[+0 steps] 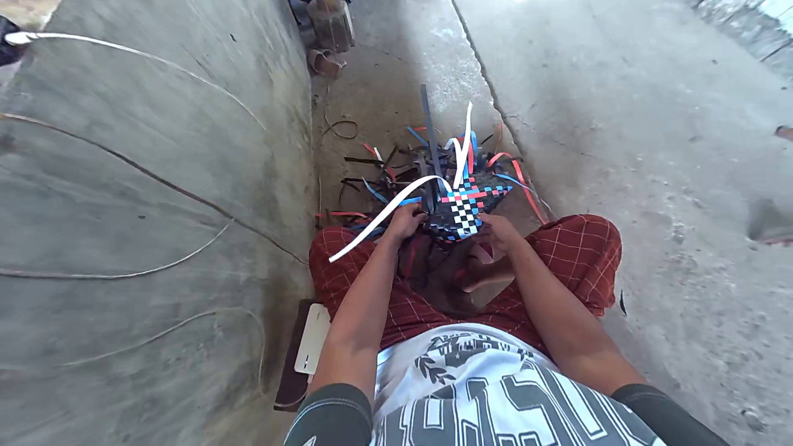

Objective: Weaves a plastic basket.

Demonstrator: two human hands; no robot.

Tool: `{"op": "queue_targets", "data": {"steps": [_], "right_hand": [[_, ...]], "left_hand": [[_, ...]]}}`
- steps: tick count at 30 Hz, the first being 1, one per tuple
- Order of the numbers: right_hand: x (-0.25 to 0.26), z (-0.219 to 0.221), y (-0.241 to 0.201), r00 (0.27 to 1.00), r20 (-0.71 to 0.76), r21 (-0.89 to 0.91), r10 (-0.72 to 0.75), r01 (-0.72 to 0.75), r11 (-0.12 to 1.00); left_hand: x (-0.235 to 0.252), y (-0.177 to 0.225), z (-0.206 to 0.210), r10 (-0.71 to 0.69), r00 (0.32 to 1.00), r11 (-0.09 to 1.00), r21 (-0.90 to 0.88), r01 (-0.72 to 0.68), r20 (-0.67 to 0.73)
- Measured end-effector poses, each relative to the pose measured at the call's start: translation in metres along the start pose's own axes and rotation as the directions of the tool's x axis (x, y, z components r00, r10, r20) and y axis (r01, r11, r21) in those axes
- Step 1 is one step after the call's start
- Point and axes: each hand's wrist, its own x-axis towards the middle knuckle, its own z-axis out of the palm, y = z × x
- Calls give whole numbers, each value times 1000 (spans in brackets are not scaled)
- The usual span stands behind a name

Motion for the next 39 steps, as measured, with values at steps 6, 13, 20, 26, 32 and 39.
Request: {"op": "queue_targets", "data": {"steps": [6,13,20,26,32,39], "right_hand": [[-7,8,0,986,156,-21,-60,64,998],[-2,14,4,921,387,13,-31,29,1000],[-28,25,4,986,69,-727,153,-56,684],[-46,61,-6,926,240,-780,-291,362,511],[-63,77,-14,853,130,-603,-506,473,642],[-72,75,22,796,432,-679,-424,597,428]], "left_hand": [[-31,-10,-11,54,996,995,-87,-48,74],[-75,26,-30,114,991,991,-61,-118,-76],[-76,35,6,136,990,951,277,-138,26],[-51,10,25,-50,997,998,32,48,60],[-60,30,27,3,999,999,-47,-1,53],[-49,1,16,-137,970,987,-55,151,200]]}}
